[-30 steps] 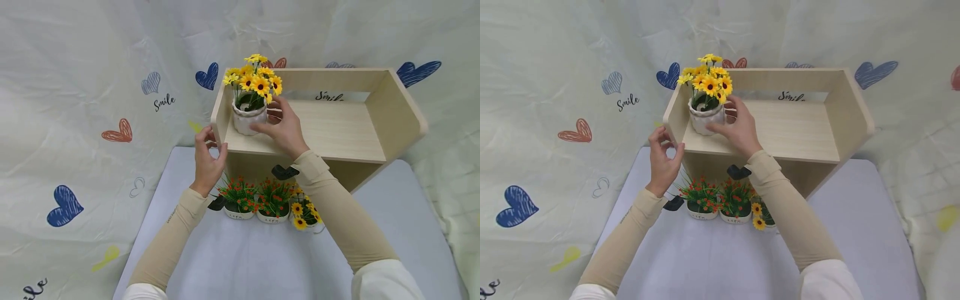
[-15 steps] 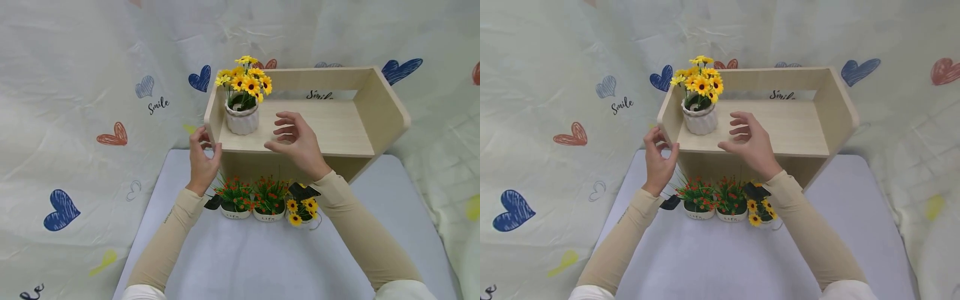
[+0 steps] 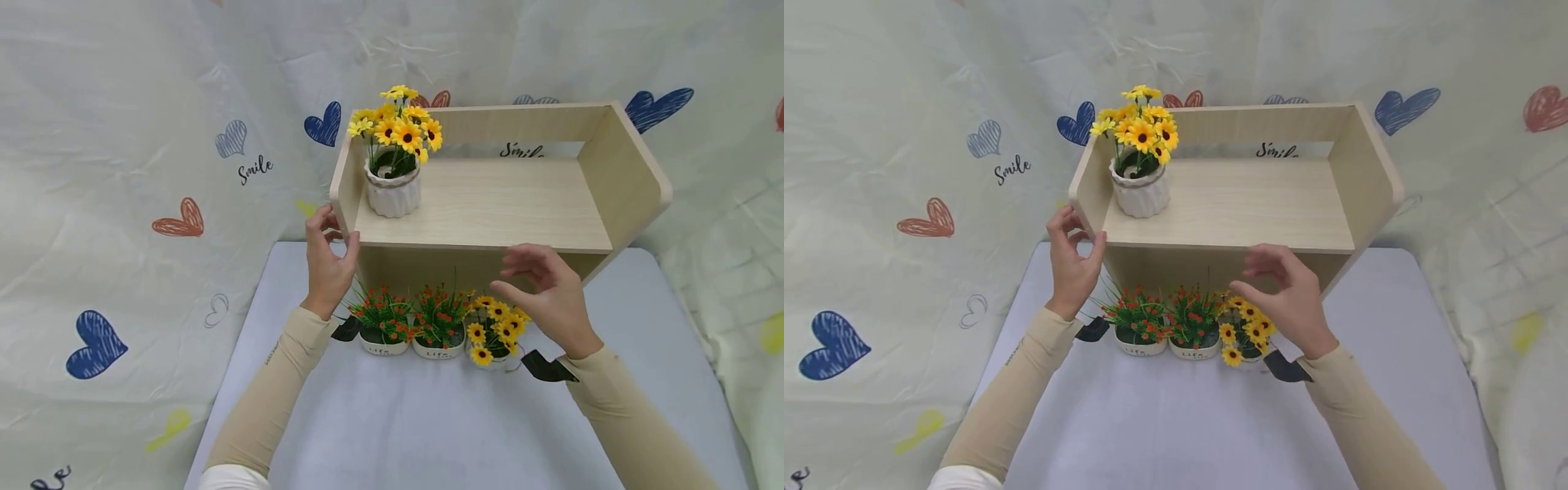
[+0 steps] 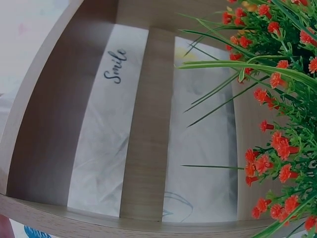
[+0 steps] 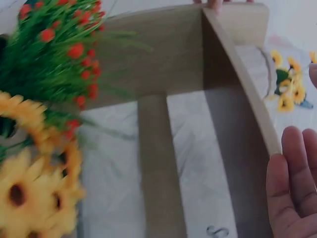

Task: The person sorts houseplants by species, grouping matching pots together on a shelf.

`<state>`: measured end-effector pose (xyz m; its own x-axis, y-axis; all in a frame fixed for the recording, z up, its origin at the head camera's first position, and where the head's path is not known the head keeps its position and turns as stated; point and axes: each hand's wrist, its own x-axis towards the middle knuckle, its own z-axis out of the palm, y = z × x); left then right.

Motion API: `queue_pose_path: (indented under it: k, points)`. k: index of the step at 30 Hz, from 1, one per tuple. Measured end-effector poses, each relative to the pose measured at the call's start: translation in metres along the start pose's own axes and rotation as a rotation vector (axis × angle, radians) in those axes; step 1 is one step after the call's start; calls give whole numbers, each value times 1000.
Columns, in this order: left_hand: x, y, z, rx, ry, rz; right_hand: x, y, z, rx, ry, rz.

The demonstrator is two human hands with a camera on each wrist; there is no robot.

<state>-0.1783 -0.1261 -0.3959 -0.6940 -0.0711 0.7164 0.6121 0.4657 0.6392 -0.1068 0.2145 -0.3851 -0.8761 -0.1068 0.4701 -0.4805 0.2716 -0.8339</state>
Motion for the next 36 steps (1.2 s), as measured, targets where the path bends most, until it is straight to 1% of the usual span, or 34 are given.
queue_pose_path:
  k: [3,6,12,14,16,20,24,28,33,35,36]
  points:
    - [0,0,1,3,-6,2,-21,13,-11,-35,35,-5]
    - [0,0,2,7,-10,0,-41,27,-20,-73,78,26]
    - [-1,2,4,-3,-14,-11,-78,53,-36,-88,176,173]
    - [-2,3,3,-7,-8,-16,-88,60,-41,-93,193,215]
    - [-2,3,2,-8,-1,-20,-98,67,-45,-79,206,249]
    - [-2,3,0,-2,3,-25,-115,83,-52,29,227,310]
    - [-3,1,0,-4,5,-25,-131,101,-55,145,235,368]
    - [-2,0,2,-6,9,-23,-144,121,-53,231,193,400]
    - [-2,1,2,-7,13,-25,-155,143,-42,170,50,423]
    - [-2,1,3,-10,13,-27,-157,149,-37,173,5,431]
    - [-3,1,3,-10,13,-27,-159,152,-35,196,-11,431]
